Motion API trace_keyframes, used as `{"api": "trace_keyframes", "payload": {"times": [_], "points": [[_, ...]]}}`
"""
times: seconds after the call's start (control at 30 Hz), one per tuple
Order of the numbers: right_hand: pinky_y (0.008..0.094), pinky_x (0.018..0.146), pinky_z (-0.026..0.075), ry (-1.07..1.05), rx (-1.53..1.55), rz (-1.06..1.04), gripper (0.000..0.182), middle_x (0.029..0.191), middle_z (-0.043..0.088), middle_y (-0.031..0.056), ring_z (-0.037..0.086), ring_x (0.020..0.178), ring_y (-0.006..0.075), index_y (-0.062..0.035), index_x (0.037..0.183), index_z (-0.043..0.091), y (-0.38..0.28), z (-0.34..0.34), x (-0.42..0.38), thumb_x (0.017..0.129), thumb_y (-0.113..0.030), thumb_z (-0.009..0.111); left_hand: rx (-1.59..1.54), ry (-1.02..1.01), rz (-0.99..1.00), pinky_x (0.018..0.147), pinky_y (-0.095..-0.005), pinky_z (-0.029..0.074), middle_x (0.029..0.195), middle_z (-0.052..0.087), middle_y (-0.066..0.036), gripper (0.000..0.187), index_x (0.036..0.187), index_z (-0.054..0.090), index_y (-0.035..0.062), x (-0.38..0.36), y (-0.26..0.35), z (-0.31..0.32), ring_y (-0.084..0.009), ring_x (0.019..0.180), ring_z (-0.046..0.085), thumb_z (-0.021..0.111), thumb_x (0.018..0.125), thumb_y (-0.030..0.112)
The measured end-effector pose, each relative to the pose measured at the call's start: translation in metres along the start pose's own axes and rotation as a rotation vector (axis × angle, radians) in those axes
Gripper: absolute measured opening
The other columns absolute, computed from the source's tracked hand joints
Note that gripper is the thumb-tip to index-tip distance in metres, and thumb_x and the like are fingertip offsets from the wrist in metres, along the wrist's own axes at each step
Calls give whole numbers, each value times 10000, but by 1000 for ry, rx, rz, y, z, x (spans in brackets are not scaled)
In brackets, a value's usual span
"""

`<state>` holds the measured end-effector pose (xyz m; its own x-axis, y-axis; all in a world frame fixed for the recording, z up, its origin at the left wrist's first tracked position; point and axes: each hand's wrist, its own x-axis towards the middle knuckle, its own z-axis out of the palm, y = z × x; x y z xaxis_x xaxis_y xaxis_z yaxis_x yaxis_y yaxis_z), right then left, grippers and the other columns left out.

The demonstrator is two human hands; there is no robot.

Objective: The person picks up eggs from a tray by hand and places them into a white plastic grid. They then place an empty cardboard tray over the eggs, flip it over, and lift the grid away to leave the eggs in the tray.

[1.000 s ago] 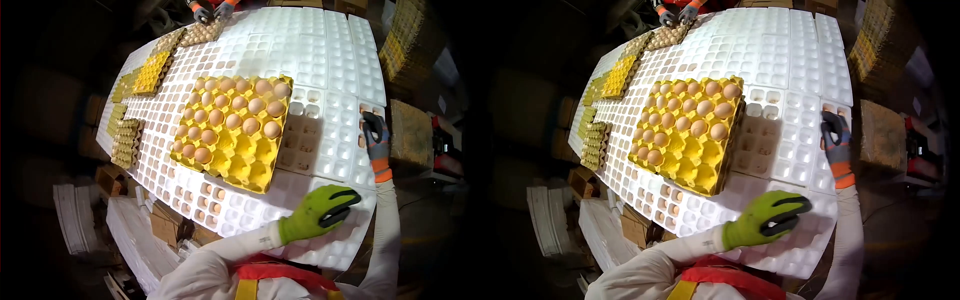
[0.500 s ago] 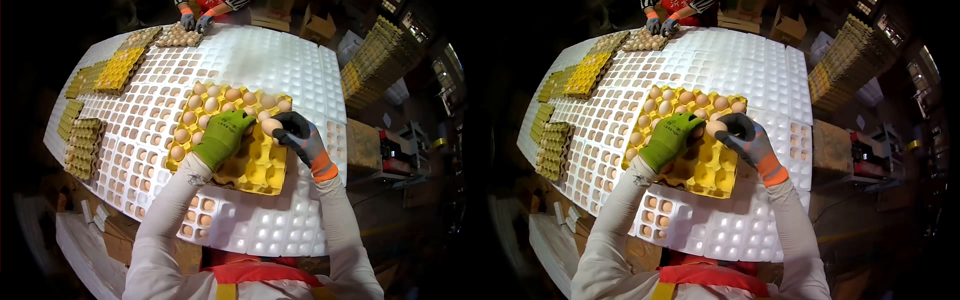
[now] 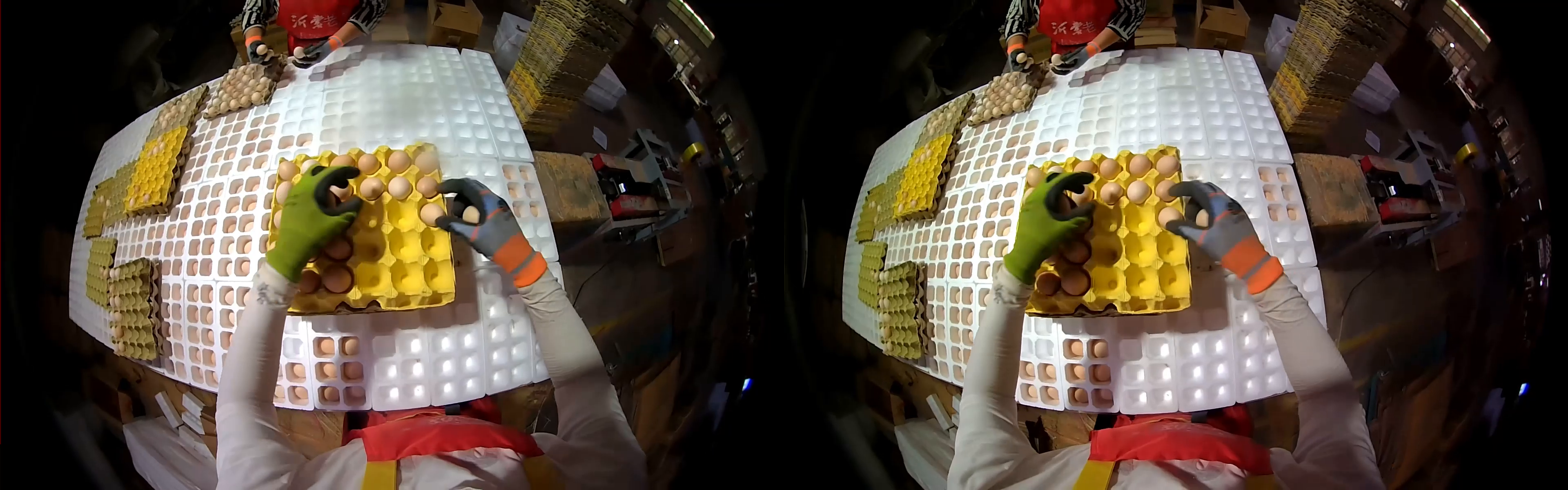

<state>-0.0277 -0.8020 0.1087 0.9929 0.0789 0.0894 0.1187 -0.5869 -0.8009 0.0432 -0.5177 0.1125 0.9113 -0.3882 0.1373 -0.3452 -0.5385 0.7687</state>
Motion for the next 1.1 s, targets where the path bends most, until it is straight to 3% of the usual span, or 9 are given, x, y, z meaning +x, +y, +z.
{"api": "trace_keyframes", "payload": {"times": [0.03, 0.17, 0.3, 0.4, 0.53, 0.63, 0.77, 0.9, 1.1], "points": [[372, 840, 541, 11, -549, -75, 425, 1136, 603, 80, 649, 964, 249, -177, 1112, 656, -9, 3, 1, 753, -333, 821, 294, 100, 349, 782, -356, 519, 1100, 647, -80, 449, 1221, 640, 114, 10, 0, 11, -227, 930, 651, 775, 796, 167], [358, 767, 552, -20, -645, -138, 498, 1198, 592, 61, 657, 982, 222, -172, 1195, 655, -1, 11, 13, 753, -331, 822, 547, -68, 173, 738, -396, 520, 963, 683, -107, 260, 1100, 652, 108, 51, -1, 42, -283, 857, 671, 702, 856, 183], [240, 658, 519, -79, 942, 258, 461, 1166, 616, 16, 637, 898, 99, -53, 1247, 595, 30, -12, -5, 841, -221, 733, 224, -41, 154, 698, -336, 512, 945, 671, -79, 280, 1179, 625, 119, 36, -6, 18, -206, 808, 651, 625, 912, 204], [241, 709, 532, -39, 984, 128, 476, 1162, 617, 29, 647, 926, 122, -70, 1305, 566, 36, -16, 6, 863, -194, 692, -694, -54, -210, 665, -254, 478, 1038, 641, -12, 388, 1323, 566, 156, 25, 4, 4, -120, 854, 601, 562, 940, 218], [367, 846, 554, -5, -786, -22, 495, 1289, 538, 104, 676, 1002, 259, -253, 1268, 631, 19, 6, 48, 800, -341, 767, -673, -170, -243, 732, -217, 460, 1163, 606, 15, 471, 1407, 538, 170, 29, 25, 9, -81, 958, 555, 587, 941, 222], [325, 757, 555, 2, -846, -38, 489, 1126, 661, 43, 681, 954, 192, -186, 1183, 683, 14, 10, 58, 811, -492, 767, 189, -60, 307, 782, -339, 508, 1124, 605, -91, 435, 1190, 690, 147, 49, 15, 44, -246, 953, 618, 784, 766, 169], [205, 591, 420, -84, 828, 269, 428, 959, 646, -25, 502, 690, 38, -145, 1255, 657, 75, -3, 34, 921, -410, 677, 715, -36, 304, 771, -424, 522, 1077, 589, -123, 310, 973, 725, 175, 54, 36, 60, -326, 943, 625, 808, 675, 188], [156, 576, 366, -175, 1467, 369, 349, 916, 531, -79, 451, 694, 16, -118, 1299, 597, 113, -10, -26, 1007, -305, 557, 611, -107, 192, 760, -427, 518, 1001, 635, -120, 324, 1037, 737, 154, 63, 41, 55, -331, 878, 639, 807, 729, 224], [263, 530, 465, -2, 996, 681, 415, 919, 654, 41, 619, 735, 137, -91, 1187, 668, 174, -66, -133, 944, -426, 665, -280, -201, -16, 922, -352, 503, 1139, 647, -118, 378, 1190, 645, -24, 5, 135, 72, -235, 1046, 631, 722, 833, 72]]}}
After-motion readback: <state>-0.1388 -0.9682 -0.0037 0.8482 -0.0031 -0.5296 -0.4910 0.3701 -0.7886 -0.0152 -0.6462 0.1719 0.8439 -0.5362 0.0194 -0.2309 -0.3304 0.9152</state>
